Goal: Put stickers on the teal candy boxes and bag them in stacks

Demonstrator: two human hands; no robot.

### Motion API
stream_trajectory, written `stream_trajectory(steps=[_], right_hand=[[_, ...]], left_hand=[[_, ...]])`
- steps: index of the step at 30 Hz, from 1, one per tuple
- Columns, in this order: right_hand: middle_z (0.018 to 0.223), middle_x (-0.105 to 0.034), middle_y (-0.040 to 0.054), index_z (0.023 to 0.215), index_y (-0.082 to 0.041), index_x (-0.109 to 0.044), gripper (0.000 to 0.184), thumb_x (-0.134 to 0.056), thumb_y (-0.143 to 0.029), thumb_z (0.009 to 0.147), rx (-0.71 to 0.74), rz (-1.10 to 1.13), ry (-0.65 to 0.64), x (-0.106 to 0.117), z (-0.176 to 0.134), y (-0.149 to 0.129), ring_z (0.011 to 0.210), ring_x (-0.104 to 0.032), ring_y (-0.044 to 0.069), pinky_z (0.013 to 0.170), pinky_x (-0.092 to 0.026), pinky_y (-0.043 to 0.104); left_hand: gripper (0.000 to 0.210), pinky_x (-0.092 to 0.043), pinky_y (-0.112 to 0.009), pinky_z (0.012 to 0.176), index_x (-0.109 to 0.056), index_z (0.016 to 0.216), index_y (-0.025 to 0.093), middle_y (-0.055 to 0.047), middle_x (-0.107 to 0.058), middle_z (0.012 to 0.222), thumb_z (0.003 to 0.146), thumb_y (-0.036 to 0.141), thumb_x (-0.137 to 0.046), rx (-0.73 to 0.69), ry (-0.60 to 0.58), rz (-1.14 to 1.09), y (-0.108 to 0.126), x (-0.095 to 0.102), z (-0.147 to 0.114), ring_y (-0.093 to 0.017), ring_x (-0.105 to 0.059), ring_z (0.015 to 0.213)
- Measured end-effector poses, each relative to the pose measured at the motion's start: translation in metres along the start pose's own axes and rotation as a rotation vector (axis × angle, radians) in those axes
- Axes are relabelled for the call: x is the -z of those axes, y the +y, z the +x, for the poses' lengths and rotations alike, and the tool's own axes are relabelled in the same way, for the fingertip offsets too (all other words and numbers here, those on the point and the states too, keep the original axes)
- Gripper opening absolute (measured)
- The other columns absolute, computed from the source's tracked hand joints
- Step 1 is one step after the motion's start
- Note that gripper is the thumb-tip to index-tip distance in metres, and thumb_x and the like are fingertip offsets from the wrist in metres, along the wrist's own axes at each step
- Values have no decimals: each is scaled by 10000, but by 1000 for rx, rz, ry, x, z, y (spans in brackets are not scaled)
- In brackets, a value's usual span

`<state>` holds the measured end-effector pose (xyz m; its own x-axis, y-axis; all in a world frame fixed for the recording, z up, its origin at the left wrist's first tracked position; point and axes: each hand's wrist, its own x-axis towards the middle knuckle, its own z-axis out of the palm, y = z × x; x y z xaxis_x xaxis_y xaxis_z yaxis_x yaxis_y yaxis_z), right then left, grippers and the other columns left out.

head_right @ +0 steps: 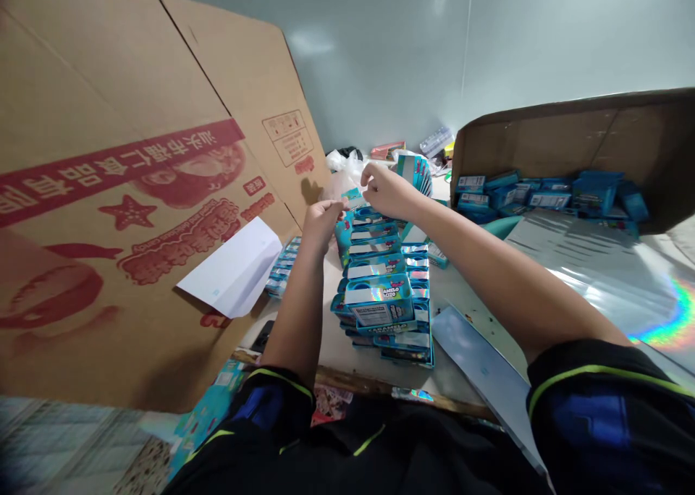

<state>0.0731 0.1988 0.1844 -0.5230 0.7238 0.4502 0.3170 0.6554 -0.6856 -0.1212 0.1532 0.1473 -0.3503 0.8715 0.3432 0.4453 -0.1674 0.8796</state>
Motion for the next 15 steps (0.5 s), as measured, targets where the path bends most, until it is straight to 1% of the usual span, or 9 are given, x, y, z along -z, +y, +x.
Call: stream_trajectory(steps=[3, 7, 10, 12, 15], right_hand=[[635, -538, -36, 945, -242, -459, 219, -565, -107, 810, -23, -126, -5, -1, -1, 4, 644, -503, 184, 638, -343, 344], [738, -626, -4, 991, -227, -507, 254, -586, -104, 783, -61, -208, -41, -1, -2, 4, 705, -546, 192, 689, -359, 342], [845, -671, 38, 949, -223, -532, 229, -607, -112, 764, -93, -259, -41, -1, -1, 2, 771, -575, 207, 715, -375, 347], [903, -685, 62, 900, -223, -539, 190, -616, -125, 757, -90, -301, -37, -1, 1, 0, 815, -585, 221, 724, -382, 350], [894, -692, 65, 855, -224, -534, 162, -624, -135, 753, -86, -334, -60, -1, 2, -2, 791, -579, 219, 705, -377, 350]], left_hand=[[381, -416, -261, 609, -733, 701, 183, 6, -592, 586, 792, 551, -695, -48, -23, 56, -5, -3, -4, -160, -571, 628], [353, -387, -266, 599, -716, 668, 187, 16, -561, 564, 786, 516, -670, -48, -37, 88, -7, -5, -6, -153, -519, 595], [303, -406, -264, 639, -706, 666, 197, 14, -580, 595, 792, 464, -637, -56, -29, 102, -8, -7, -7, -163, -546, 645], [285, -412, -264, 661, -696, 665, 205, 12, -585, 614, 791, 450, -625, -45, -23, 111, -8, -9, -9, -170, -557, 674], [273, -413, -269, 683, -679, 669, 213, 12, -581, 633, 801, 441, -606, -28, -15, 89, -10, -13, -12, -177, -563, 699]])
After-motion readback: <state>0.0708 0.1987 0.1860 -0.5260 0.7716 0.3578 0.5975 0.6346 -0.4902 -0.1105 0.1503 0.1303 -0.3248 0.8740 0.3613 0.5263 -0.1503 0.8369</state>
